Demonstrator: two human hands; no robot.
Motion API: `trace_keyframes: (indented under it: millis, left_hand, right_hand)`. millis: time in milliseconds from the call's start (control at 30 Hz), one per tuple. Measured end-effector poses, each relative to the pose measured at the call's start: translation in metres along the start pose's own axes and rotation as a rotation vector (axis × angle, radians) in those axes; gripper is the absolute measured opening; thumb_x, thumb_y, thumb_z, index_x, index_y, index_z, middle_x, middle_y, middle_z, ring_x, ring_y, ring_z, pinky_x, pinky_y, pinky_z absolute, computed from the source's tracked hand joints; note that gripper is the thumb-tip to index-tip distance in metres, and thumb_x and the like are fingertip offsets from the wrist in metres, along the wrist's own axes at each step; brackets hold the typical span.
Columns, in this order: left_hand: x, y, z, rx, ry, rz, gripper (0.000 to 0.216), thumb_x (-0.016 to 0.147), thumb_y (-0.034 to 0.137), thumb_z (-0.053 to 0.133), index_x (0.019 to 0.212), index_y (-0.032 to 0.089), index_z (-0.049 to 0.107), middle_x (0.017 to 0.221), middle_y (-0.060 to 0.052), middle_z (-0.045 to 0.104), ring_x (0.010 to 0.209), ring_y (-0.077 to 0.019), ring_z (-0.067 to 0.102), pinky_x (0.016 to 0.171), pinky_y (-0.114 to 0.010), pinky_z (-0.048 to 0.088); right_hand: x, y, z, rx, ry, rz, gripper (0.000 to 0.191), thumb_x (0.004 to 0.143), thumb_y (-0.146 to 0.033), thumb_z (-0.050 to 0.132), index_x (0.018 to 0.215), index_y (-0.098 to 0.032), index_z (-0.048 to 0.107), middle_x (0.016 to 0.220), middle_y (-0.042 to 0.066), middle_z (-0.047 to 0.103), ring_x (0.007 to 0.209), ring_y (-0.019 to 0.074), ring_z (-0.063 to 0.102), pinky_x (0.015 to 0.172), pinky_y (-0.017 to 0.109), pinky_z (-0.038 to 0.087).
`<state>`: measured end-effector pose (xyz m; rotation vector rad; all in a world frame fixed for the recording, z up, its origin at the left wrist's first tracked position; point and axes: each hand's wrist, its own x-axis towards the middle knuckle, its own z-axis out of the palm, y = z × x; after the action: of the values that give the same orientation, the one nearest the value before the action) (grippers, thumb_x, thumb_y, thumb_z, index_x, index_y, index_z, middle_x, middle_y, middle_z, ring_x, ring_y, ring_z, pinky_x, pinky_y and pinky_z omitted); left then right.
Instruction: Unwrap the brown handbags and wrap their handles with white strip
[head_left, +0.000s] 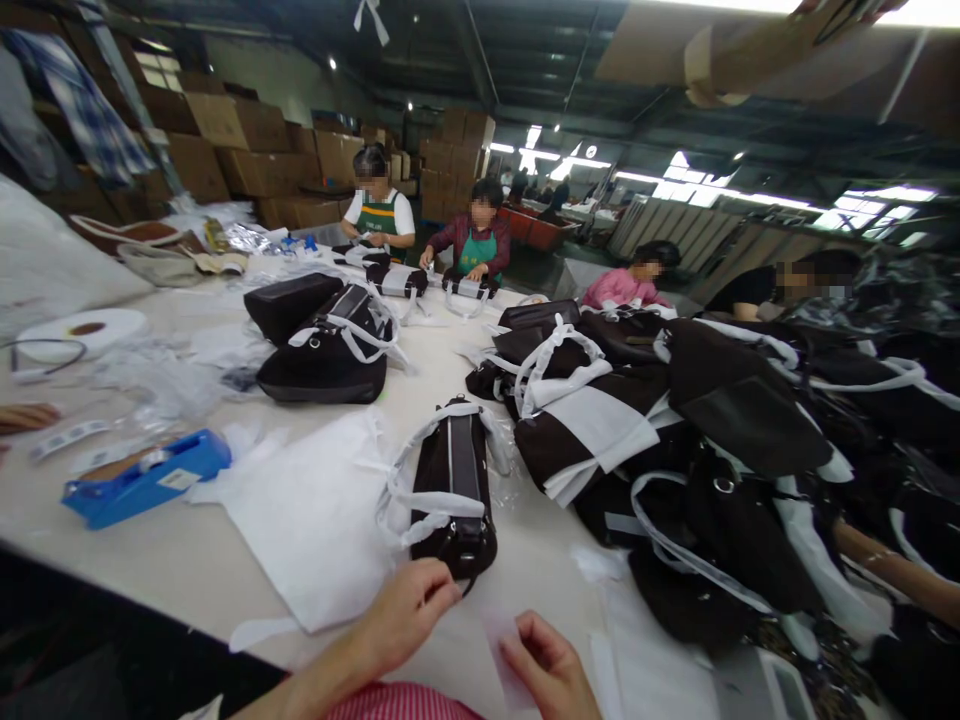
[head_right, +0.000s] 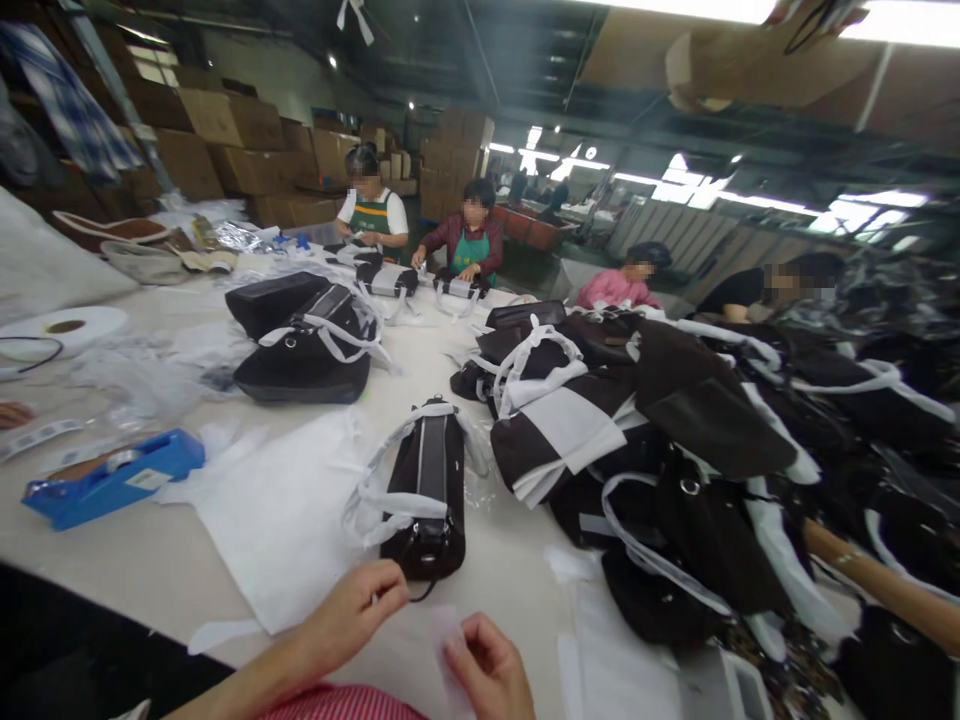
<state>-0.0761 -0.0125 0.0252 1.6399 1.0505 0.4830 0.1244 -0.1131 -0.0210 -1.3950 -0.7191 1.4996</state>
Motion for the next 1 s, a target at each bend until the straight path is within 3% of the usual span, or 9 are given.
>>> trace_keyframes:
  millis: [100, 233, 333, 433, 533, 667, 767, 900, 1000]
  left_hand:
    - [0.004, -0.027, -0.010, -0.003, 0.157, -0.059, 0.016, 0.082, 0.029, 0.049, 0.073, 0.019, 0.056, 0.072, -0.001, 0.058, 0.071, -0.0182, 0.051, 0.068, -0.028, 0.036]
    - [0.022, -0.056, 0.004, -0.114, 0.148, -0.150, 0.015, 0.074, 0.023, 0.051, 0.088, 0.019, 0.056, 0.077, 0.000, 0.060, 0.073, -0.0175, 0.055, 0.070, -0.028, 0.041]
    - [0.034, -0.063, 0.022, -0.134, 0.158, -0.184, 0.013, 0.074, 0.020, 0.049, 0.086, 0.018, 0.052, 0.070, 0.001, 0.056, 0.069, -0.0168, 0.056, 0.065, -0.028, 0.042]
    - [0.032, -0.054, 0.027, -0.159, 0.145, -0.175, 0.010, 0.076, 0.016, 0.044, 0.085, 0.019, 0.048, 0.063, 0.002, 0.056, 0.060, -0.0159, 0.055, 0.058, -0.026, 0.042]
    - [0.020, -0.036, 0.012, -0.105, 0.063, 0.007, 0.017, 0.087, 0.018, 0.038, 0.097, 0.018, 0.052, 0.069, -0.001, 0.063, 0.060, -0.0160, 0.058, 0.061, -0.027, 0.046]
    - [0.024, -0.016, -0.014, 0.388, 0.061, 0.475, 0.028, 0.092, 0.016, 0.040, 0.111, 0.018, 0.060, 0.100, -0.009, 0.066, 0.090, -0.0210, 0.061, 0.081, -0.032, 0.048]
    - [0.046, -0.008, -0.023, 0.701, 0.003, 0.726, 0.026, 0.096, 0.018, 0.041, 0.106, 0.018, 0.065, 0.108, -0.010, 0.065, 0.098, -0.0228, 0.058, 0.085, -0.034, 0.046]
    - [0.073, -0.006, -0.019, 0.792, -0.153, 0.907, 0.017, 0.094, 0.025, 0.055, 0.084, 0.022, 0.069, 0.113, -0.005, 0.067, 0.109, -0.0230, 0.055, 0.091, -0.036, 0.042]
    - [0.087, -0.005, -0.015, 0.764, -0.267, 0.947, 0.006, 0.085, 0.028, 0.069, 0.083, 0.023, 0.071, 0.129, -0.004, 0.062, 0.123, -0.0273, 0.049, 0.099, -0.041, 0.038]
  right_hand:
    - [0.014, 0.006, 0.009, 0.130, 0.033, 0.036, 0.042, 0.064, -0.057, 0.081, 0.073, -0.019, 0.064, 0.066, -0.001, 0.061, 0.062, 0.0150, 0.052, 0.059, 0.025, 0.041]
    - [0.035, 0.009, 0.035, 0.150, 0.060, 0.021, 0.041, 0.061, -0.052, 0.085, 0.071, -0.017, 0.066, 0.065, -0.002, 0.061, 0.062, 0.0134, 0.050, 0.060, 0.022, 0.038]
    - [0.042, 0.009, 0.047, 0.155, 0.066, 0.000, 0.041, 0.062, -0.053, 0.085, 0.071, -0.017, 0.067, 0.064, -0.003, 0.061, 0.061, 0.0125, 0.049, 0.058, 0.022, 0.037]
    - [0.036, 0.005, 0.043, 0.229, 0.076, 0.011, 0.043, 0.060, -0.054, 0.086, 0.076, -0.018, 0.070, 0.070, -0.001, 0.067, 0.066, 0.0147, 0.056, 0.063, 0.024, 0.044]
    - [0.022, -0.002, 0.027, 0.455, 0.102, 0.071, 0.042, 0.055, -0.047, 0.091, 0.081, -0.019, 0.074, 0.079, 0.003, 0.072, 0.072, 0.0169, 0.064, 0.068, 0.027, 0.052]
    - [0.007, -0.015, 0.013, 0.667, 0.038, 0.088, 0.038, 0.059, -0.039, 0.092, 0.086, -0.017, 0.076, 0.093, 0.008, 0.076, 0.090, 0.0188, 0.069, 0.085, 0.030, 0.055]
    - [0.003, -0.018, 0.010, 0.754, 0.037, 0.052, 0.035, 0.061, -0.039, 0.091, 0.085, -0.018, 0.077, 0.098, 0.008, 0.077, 0.098, 0.0201, 0.069, 0.089, 0.031, 0.055]
    - [0.002, -0.013, 0.002, 0.803, 0.029, 0.002, 0.035, 0.061, -0.037, 0.091, 0.089, -0.022, 0.077, 0.106, 0.007, 0.076, 0.103, 0.0219, 0.069, 0.084, 0.031, 0.058]
    - [-0.003, -0.008, -0.004, 0.815, 0.014, -0.010, 0.035, 0.061, -0.036, 0.092, 0.090, -0.022, 0.077, 0.108, 0.008, 0.075, 0.105, 0.0223, 0.068, 0.086, 0.032, 0.058]
